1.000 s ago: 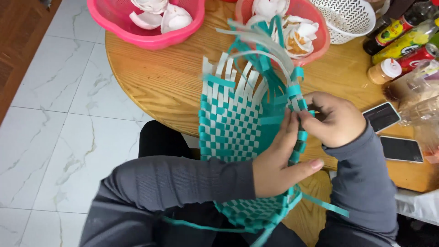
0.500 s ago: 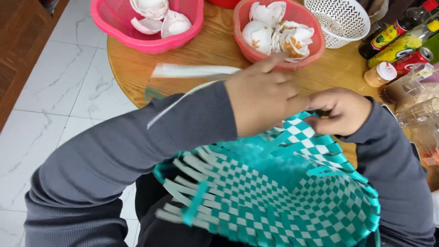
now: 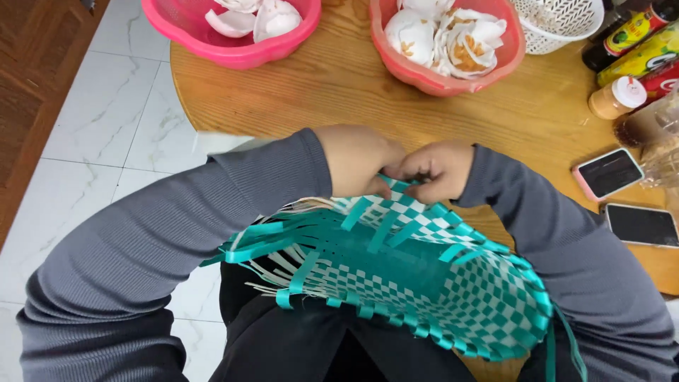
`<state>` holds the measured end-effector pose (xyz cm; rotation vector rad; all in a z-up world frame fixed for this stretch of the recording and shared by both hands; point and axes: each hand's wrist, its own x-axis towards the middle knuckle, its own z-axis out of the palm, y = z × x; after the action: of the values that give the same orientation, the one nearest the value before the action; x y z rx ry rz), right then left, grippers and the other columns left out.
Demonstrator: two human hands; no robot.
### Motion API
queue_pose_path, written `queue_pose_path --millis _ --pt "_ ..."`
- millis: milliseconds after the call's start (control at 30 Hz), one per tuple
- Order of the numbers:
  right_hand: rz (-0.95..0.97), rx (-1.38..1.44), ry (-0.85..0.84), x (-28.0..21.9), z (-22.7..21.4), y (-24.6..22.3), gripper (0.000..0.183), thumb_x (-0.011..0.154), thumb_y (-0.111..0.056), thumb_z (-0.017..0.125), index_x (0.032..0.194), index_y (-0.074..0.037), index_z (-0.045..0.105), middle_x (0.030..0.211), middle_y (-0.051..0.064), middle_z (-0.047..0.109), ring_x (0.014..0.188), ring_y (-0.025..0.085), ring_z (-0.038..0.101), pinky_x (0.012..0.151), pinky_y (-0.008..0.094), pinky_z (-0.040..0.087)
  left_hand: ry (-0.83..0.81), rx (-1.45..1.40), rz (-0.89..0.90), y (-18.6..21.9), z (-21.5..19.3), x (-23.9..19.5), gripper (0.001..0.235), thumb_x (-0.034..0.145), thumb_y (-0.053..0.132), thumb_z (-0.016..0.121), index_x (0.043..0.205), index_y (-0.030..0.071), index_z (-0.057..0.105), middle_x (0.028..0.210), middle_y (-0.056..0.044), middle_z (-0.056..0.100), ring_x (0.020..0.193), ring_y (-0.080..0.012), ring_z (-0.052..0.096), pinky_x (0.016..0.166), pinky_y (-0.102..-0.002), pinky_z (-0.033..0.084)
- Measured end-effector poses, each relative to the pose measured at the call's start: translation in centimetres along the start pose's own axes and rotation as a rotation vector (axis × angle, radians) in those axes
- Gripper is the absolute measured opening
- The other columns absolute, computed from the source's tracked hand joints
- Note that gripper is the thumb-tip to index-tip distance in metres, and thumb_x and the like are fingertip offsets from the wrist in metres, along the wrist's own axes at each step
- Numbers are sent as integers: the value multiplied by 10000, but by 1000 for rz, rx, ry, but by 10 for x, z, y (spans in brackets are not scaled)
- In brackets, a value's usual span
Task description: Weaving a basket using teal and white plastic strips by interlacing them in a checkerboard pattern.
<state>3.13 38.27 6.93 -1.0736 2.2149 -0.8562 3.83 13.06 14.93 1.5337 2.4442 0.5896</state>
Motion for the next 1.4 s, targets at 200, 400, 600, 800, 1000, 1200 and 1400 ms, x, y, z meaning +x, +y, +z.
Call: queue_pose_path --millis 200,400,600,800,1000,1200,1400 --pt "280 -97 -11 30 -8 -87 389 877 -326 612 1154 -55 646 986 176 722 940 364 670 807 489 524 54 61 -259 -48 64 -10 211 755 334 739 878 175 674 803 -89 673 849 -350 673 741 -469 520" --pt "534 -216 -38 28 10 -104 709 772 -680 578 1289 -195 561 1091 37 699 1035 269 650 882 406 514 136 -53 -420 -69 69 -38 250 767 359 746 864 161 628 774 -81 654 838 -349 664 703 -456 518" --pt "540 -421 47 33 29 -114 425 954 -501 404 1011 -161 653 888 113 697 904 346 645 784 453 531 116 -62 -469 -49 48 -59 220 771 321 746 853 151 634 787 -84 668 863 -345 666 730 -440 525" --pt "471 -584 150 28 58 -89 412 925 -526 489 904 -154 666 759 93 680 798 328 657 674 423 530 70 -50 -453 -36 43 -81 247 772 298 749 904 126 632 803 -118 667 845 -346 668 715 -433 525" --pt "334 -657 207 31 63 -68 282 944 -407 523 936 -154 647 780 59 662 758 252 664 648 351 530 8 -142 -262 -17 13 -76 406 935 335 567 1280 122 534 1023 -189 656 986 -393 628 832 -518 501" --pt "251 -461 227 37 55 -56 314 942 -420 540 1037 -137 637 830 68 651 780 276 664 659 371 540 126 -49 -215 -57 63 -58 272 915 366 593 1105 193 684 932 -67 708 861 -281 666 755 -422 543" --pt "201 -476 217 42 62 -47 369 989 -418 441 1038 -104 628 822 112 653 784 330 649 642 418 543 232 -129 -247 -65 95 -53 169 872 240 638 1014 172 700 871 -37 697 821 -283 665 740 -392 541"
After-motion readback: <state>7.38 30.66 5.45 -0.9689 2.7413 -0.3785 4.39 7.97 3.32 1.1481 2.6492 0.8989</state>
